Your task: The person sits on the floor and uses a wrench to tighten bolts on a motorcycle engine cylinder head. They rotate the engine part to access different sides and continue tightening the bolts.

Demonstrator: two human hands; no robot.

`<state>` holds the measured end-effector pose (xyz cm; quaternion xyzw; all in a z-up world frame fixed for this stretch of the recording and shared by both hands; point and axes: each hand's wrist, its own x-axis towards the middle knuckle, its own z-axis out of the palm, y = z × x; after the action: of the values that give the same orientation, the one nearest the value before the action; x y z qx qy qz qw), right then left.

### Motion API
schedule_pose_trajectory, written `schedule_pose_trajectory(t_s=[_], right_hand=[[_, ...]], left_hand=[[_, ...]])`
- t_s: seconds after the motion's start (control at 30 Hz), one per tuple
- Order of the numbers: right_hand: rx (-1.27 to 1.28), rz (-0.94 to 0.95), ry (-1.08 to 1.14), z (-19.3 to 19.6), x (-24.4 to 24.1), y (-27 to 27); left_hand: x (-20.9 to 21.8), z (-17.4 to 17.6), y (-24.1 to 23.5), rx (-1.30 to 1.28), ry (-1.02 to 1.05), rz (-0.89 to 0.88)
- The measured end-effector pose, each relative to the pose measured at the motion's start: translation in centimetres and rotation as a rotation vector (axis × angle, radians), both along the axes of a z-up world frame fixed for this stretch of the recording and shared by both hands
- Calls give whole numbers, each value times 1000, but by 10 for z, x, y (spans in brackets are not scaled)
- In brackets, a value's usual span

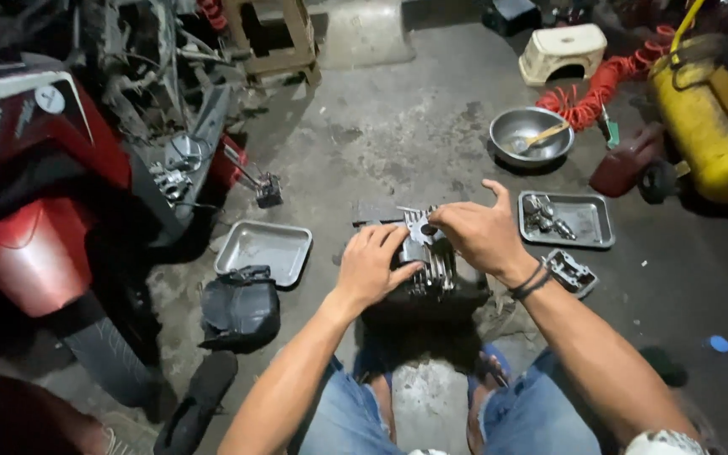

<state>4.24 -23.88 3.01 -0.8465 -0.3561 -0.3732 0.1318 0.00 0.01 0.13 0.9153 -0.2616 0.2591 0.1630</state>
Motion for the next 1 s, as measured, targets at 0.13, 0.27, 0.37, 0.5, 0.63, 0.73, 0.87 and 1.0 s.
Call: schedule_pose_trajectory(t_s=[0.13,0.27,0.37,0.5,0.63,0.73,0.87,1.0], right_hand=[[-21,9,-38,1,5,0],[-25,7,-68,1,-3,7],[-40,1,-112,7,-2,9],[-73,5,-144,6,-3,8],[-91,15,-177,12,0,11],[-81,22,-178,17,-8,7],[-91,16,-173,12,-4,7],[-103,4,-73,12,-8,9]], left_hand=[[3,2,1,-17,-4,2],[-1,-3,1,-5,13,-6],[1,2,4,7,7,-9],[0,-3,-1,9,5,-6],[4,2,5,45,22,-5],[-2,-1,0,46,35,-3],[-3,2,3,67,43,7],[-4,3,3,62,105,-18]])
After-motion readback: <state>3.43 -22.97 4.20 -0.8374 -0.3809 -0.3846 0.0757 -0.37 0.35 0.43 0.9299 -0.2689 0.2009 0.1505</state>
